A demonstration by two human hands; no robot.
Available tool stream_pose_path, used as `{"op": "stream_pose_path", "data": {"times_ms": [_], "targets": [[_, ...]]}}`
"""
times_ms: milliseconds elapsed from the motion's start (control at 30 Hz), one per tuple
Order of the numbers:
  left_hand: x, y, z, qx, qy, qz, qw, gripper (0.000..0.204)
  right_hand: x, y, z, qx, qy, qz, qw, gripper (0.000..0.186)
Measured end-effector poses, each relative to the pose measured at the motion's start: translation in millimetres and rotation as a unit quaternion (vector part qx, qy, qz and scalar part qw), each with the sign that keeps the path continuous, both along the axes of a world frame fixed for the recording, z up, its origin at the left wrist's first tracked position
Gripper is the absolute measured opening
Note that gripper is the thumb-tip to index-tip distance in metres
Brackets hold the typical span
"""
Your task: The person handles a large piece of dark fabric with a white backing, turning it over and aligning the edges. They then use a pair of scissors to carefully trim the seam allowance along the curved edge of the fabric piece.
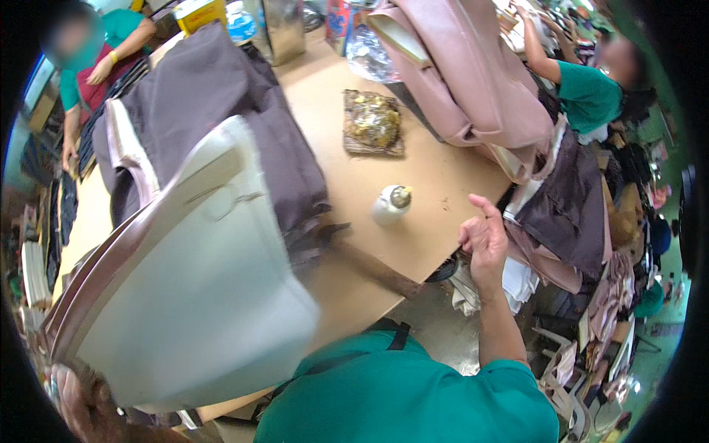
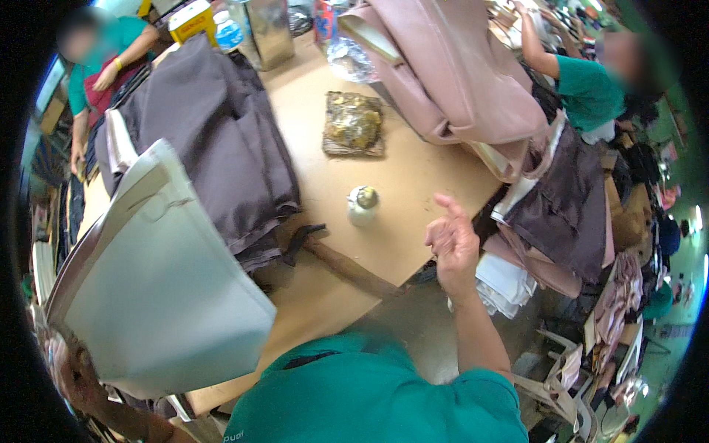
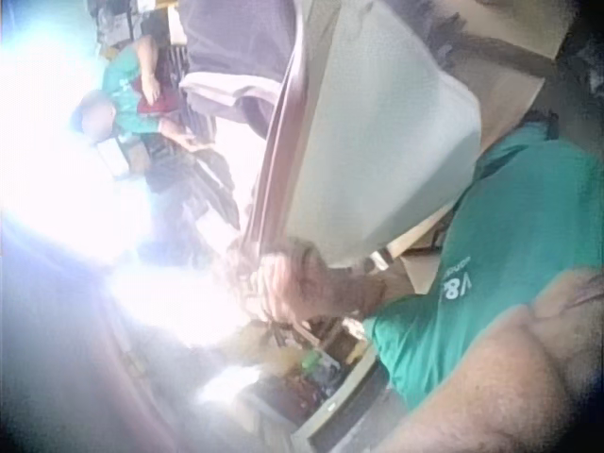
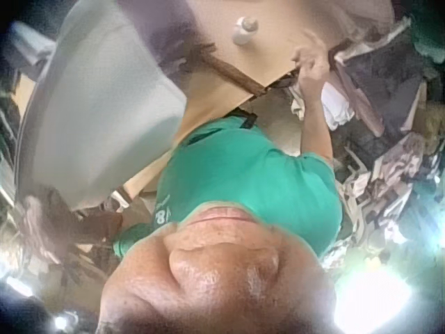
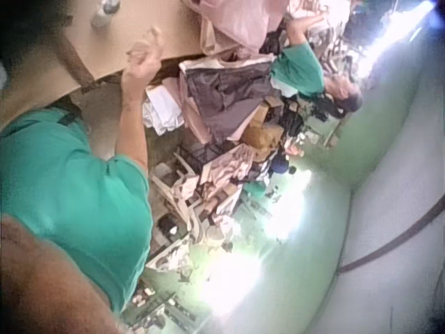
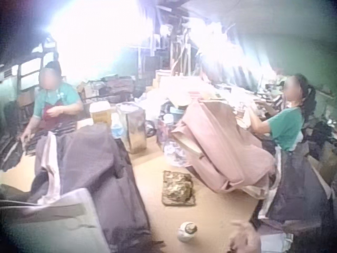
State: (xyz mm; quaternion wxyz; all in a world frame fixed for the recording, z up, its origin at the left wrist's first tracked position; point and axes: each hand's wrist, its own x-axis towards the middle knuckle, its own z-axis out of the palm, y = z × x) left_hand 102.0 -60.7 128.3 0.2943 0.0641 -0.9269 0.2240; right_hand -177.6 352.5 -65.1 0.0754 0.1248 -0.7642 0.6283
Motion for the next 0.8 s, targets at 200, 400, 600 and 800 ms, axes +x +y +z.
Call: {"op": "stream_pose_path", "data": {"times_ms": [200, 400, 600, 800], "targets": [[6, -1, -4, 0.041, -0.021, -0.019, 0.999, 0.034, -9, -28, -33, 0.05, 0.033, 0.002, 0.998, 0.038], [21, -8, -7, 0.063, -0.043, -0.017, 0.997, 0.023, 0, -31, -44, -0.099, -0.096, 0.004, 0.99, 0.028], [25, -2, -6, 0.085, -0.056, 0.032, 0.994, 0.024, 6, -17, -40, -0.014, -0.099, 0.044, 0.994, 0.05], [13, 10, -6, 0.107, -0.029, -0.019, 0.994, 0.021, 25, -12, -23, -0.038, -0.3, 0.36, 0.882, 0.059]]}}
